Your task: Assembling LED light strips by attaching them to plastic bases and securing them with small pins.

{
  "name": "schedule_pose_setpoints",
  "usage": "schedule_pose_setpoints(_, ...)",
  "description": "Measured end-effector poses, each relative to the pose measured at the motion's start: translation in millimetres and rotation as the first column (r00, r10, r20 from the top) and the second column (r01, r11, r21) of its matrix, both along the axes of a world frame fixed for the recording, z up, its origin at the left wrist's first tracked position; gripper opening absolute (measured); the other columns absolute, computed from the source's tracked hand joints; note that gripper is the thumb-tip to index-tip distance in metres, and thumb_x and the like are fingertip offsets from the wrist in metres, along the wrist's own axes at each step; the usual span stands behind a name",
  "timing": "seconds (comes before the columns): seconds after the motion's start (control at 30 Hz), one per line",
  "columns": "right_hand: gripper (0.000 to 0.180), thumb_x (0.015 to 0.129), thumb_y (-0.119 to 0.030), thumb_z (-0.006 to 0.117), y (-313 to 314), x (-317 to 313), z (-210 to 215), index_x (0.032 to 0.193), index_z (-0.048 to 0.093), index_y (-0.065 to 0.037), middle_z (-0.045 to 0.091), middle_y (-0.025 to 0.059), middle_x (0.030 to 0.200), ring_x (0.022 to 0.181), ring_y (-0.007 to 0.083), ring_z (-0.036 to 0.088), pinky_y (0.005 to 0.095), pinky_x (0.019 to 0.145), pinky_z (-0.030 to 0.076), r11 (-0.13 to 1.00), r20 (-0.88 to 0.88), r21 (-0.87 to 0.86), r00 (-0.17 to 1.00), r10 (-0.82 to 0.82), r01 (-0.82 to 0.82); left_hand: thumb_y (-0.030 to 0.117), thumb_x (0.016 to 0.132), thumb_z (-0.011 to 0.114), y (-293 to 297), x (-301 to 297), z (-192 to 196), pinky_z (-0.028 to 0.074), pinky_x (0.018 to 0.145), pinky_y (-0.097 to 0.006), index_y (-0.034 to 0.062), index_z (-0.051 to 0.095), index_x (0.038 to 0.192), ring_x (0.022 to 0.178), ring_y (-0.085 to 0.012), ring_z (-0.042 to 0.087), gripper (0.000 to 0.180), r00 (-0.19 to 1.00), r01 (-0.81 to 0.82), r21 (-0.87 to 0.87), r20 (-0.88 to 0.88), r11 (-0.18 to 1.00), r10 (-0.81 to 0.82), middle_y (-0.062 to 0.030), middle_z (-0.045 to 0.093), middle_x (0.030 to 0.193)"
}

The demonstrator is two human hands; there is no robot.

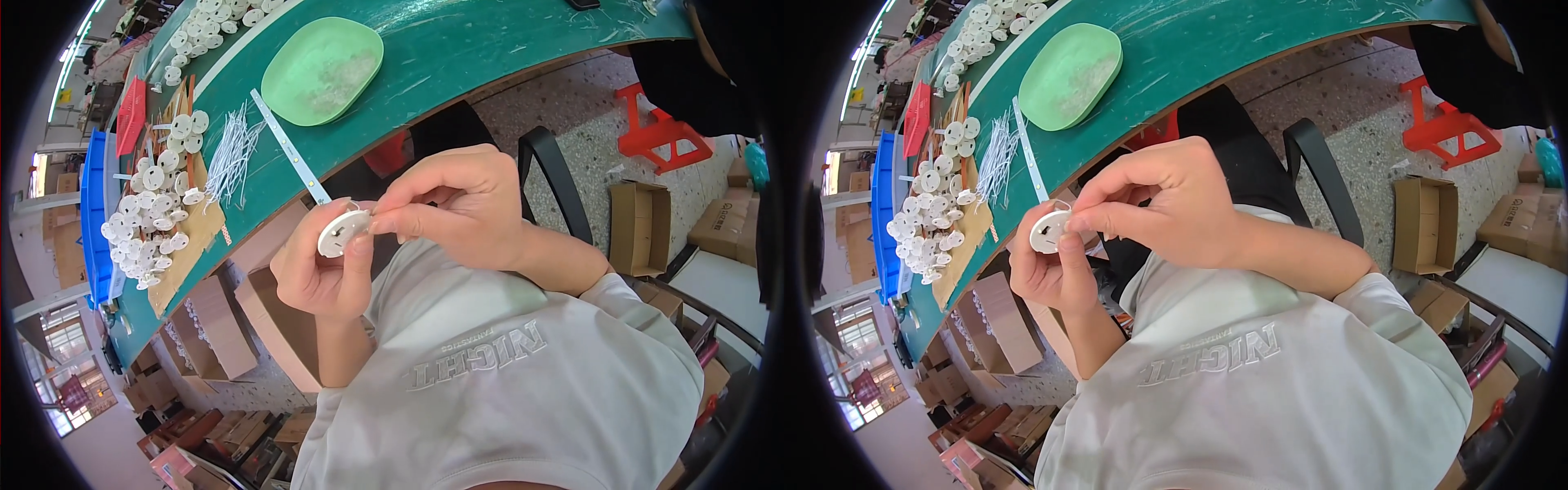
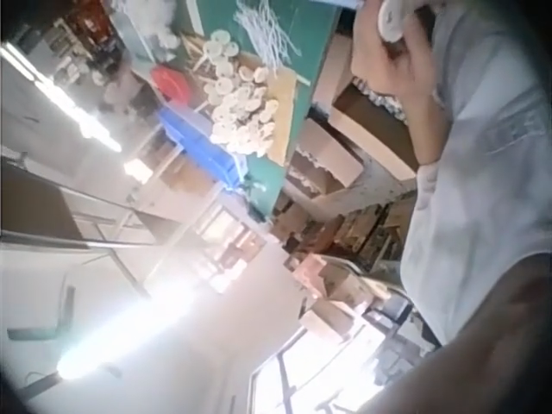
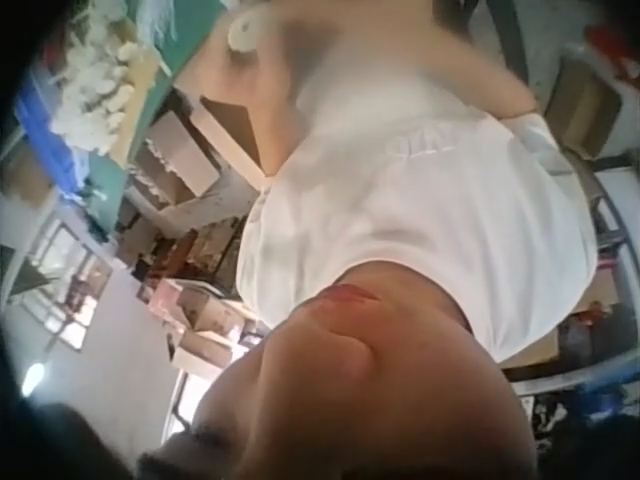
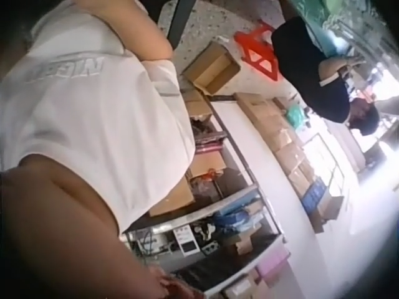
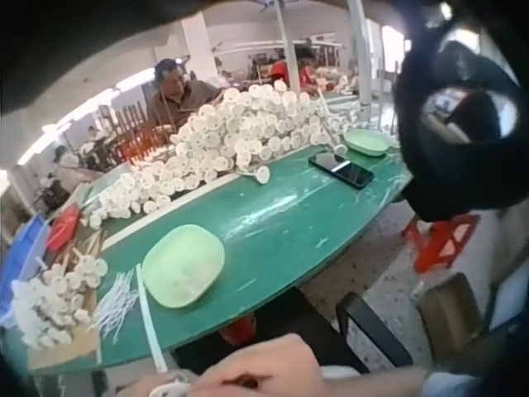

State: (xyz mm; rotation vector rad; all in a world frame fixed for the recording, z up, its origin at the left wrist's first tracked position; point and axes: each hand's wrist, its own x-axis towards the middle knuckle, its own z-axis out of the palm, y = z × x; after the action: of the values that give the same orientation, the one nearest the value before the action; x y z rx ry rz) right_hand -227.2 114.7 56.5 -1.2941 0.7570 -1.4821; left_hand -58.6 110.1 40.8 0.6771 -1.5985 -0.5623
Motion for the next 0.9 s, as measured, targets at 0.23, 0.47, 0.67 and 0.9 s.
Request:
schedule_pose_setpoints(0.23,0.008,0.078,0.002,0.074,-0.4,1.1,-3.5,0.085,0.071,0.002,0.069,0.0105,0.081,0.070,0.0114,0.065,0.0211,0.058,0.051,0.999,-0.091,-0.049,0.996,0.018,-0.023,-0.003,0.081,0.067,3.7,-1.1,-0.1,0.052,0.066,-0.024,-0.0123,0.062,0.100,0.070,-0.0183,0.067,0.022,0.995,-0.085,-0.011,0.041,0.996,0.086,-0.0182,0.069,0.078)
schedule_pose_setpoints(0.47,0.016,0.079,0.003,0.070,-2.4,-4.3,-8.5,0.095,0.069,0.002,0.068,0.0102,0.090,0.074,0.0118,0.064,0.0215,0.057,0.051,0.988,-0.136,-0.143,0.990,0.040,-0.060,0.000,0.082,0.067,5.7,-2.2,-0.9,0.051,0.065,-0.023,-0.0114,0.062,0.100,0.069,-0.0164,0.066,0.022,0.993,-0.106,0.009,-0.047,0.994,0.107,-0.0166,0.069,0.077)
schedule_pose_setpoints(0.67,0.011,0.078,0.005,0.069,-0.2,-3.3,-5.2,0.088,0.067,0.002,0.066,0.0103,0.082,0.068,0.0141,0.063,0.0230,0.054,0.050,0.949,-0.227,-0.313,0.968,-0.105,0.030,-0.003,0.082,0.064,7.2,-1.6,1.3,0.053,0.067,-0.026,-0.0114,0.061,0.102,0.070,-0.0200,0.068,0.023,0.990,-0.108,-0.019,0.086,0.994,0.109,-0.0196,0.069,0.079)
schedule_pose_setpoints(0.9,0.013,0.074,0.007,0.069,2.1,-0.5,-7.9,0.085,0.064,0.004,0.066,0.0137,0.080,0.060,0.0206,0.063,0.0265,0.051,0.050,0.764,-0.103,-0.583,0.909,-0.405,0.275,0.032,0.102,0.043,6.4,-13.3,-8.7,0.058,0.075,-0.046,-0.0137,0.045,0.130,0.094,-0.0467,0.065,0.054,0.992,0.048,-0.079,-0.116,0.996,-0.057,-0.0407,0.055,0.114)
